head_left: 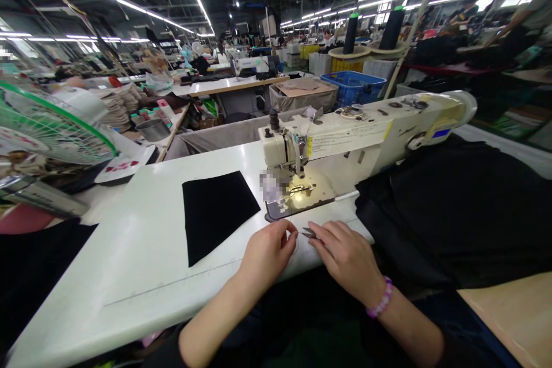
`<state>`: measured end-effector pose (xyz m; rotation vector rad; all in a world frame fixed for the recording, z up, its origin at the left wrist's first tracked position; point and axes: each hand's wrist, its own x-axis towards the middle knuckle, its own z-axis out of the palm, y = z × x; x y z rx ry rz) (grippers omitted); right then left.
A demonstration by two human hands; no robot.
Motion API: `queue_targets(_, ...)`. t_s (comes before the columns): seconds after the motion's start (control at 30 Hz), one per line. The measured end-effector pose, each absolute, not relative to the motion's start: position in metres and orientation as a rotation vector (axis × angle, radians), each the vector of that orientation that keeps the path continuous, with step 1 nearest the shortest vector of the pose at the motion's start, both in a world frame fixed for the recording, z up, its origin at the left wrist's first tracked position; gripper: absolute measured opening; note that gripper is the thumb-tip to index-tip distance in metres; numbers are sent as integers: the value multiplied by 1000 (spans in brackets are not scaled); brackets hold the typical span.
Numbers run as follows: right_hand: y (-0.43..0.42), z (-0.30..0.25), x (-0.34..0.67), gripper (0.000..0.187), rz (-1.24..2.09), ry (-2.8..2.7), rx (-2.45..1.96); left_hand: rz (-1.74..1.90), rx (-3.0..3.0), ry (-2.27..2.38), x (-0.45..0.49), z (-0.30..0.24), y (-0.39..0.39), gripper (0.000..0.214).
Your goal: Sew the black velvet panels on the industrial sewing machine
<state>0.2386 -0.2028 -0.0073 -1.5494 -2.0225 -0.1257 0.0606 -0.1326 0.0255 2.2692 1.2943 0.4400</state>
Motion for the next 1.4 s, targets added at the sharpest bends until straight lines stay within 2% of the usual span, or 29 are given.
queue_targets(0.2,-200,-11,239,23,-165,-1996,-1559,441,2250,1298,59,26,-130,16)
queue_targets(0.4,-200,-11,242,26,-9,-1949,-1526,462,2257,1306,57,26,-127,16)
queue_targets(0.67,-196,-15,237,23,-60,-1952,-1581,470,2204,1283,58,25,-128,18)
queue_targets(0.9,-193,-20,235,32,311,-1643,-1564,481,2084,1235,57,26,-126,19)
queue_targets(1.03,-189,-16,228,18,332,-1749,-1389,511,2030,1177,59,27,-130,18)
queue_targets(1.13,-185,-15,225,21,319,-1750,-1391,567,2006,1153,59,29,-132,18)
queue_targets(1.27,-176,-18,225,26,473,-1596,-1432,675,1974,1153,56,31,-119,18)
queue_targets(1.4,-158,-29,231,35,552,-1352,-1533,747,2052,1403,54,33,-82,17)
